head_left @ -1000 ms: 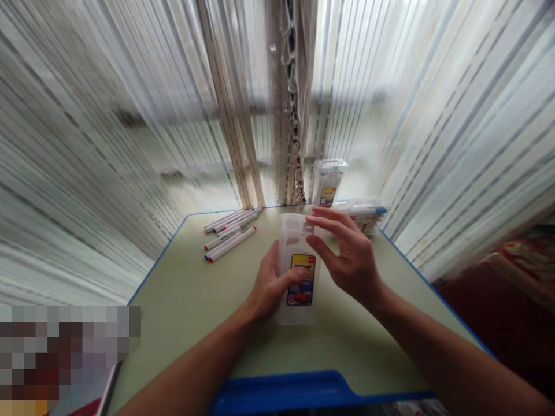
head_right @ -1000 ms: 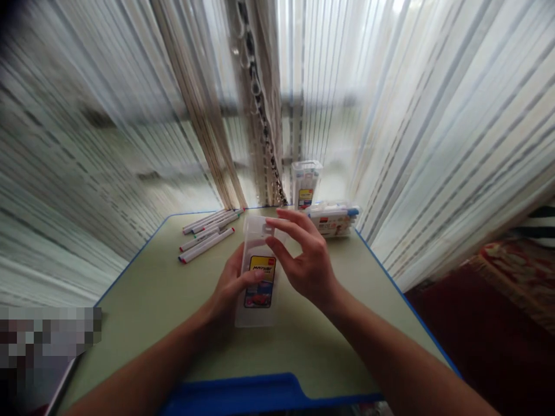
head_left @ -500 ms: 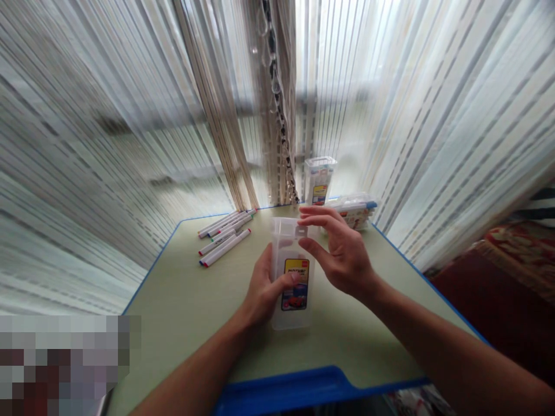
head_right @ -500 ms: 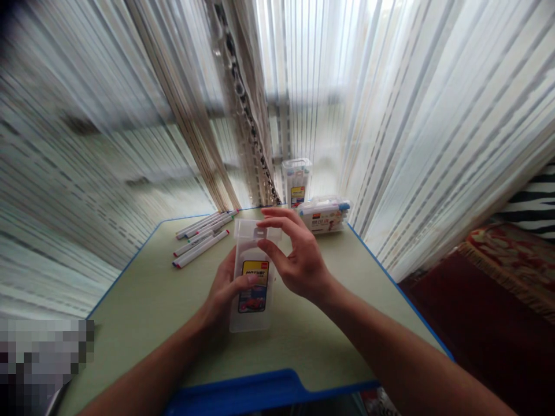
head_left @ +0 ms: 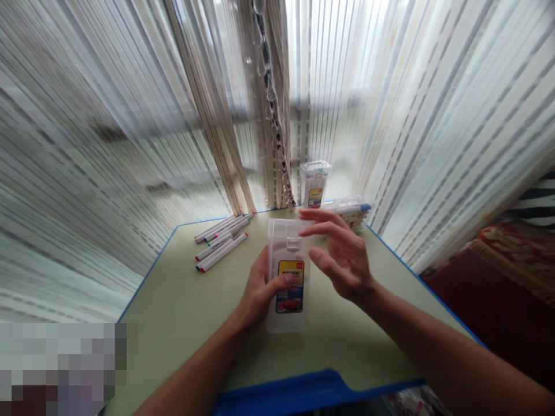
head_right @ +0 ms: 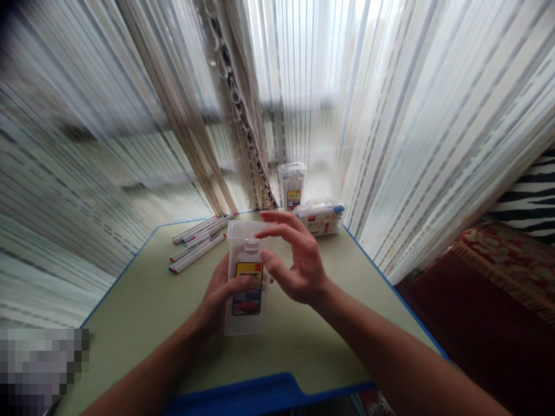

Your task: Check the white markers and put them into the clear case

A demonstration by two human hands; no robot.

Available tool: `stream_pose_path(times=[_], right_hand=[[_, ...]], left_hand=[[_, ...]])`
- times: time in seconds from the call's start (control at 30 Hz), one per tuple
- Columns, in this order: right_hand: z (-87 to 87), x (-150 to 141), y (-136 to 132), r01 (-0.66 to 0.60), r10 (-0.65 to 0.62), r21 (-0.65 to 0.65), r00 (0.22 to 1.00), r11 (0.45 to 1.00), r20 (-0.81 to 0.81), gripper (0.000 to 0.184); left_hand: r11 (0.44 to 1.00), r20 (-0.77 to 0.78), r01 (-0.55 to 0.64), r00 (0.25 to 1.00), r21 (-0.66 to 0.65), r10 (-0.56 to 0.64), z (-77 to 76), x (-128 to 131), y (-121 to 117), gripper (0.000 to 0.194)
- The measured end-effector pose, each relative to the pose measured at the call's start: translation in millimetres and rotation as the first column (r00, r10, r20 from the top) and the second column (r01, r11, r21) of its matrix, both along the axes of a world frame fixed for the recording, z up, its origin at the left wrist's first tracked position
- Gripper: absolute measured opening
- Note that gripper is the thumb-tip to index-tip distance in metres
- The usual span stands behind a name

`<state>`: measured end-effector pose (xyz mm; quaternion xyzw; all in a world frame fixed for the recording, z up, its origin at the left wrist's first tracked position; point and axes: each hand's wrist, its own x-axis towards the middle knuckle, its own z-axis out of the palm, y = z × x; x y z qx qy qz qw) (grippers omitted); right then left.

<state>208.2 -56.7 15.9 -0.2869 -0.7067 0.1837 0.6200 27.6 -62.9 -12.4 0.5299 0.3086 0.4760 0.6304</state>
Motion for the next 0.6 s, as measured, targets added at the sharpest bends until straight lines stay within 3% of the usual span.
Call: stream_pose_path(times=[0.1, 0.27, 0.6], right_hand=[[-0.3, 2, 10, -0.023, 0.000, -0.128, 0.985, 0.992, -0.173, 0.032], [1.5, 4, 19, -0.213, 0.120, -0.336, 0.954, 0.918, -0.275, 0.046], [4.8, 3, 15, -0.209, 0.111, -0.331, 0.950, 0.920, -0.293, 0.030]], left_hand=[[0.995, 0.004, 0.099, 0.995, 0.006, -0.099, 4.9, -1, -2, 0.055], [0.978, -0.029, 0.203, 0.979, 0.053, -0.202, 4.5, -1, -1, 0.057], [0.968, -0.022, 0.242, 0.970, 0.065, -0.241, 2.5, -3, 2, 0.056]])
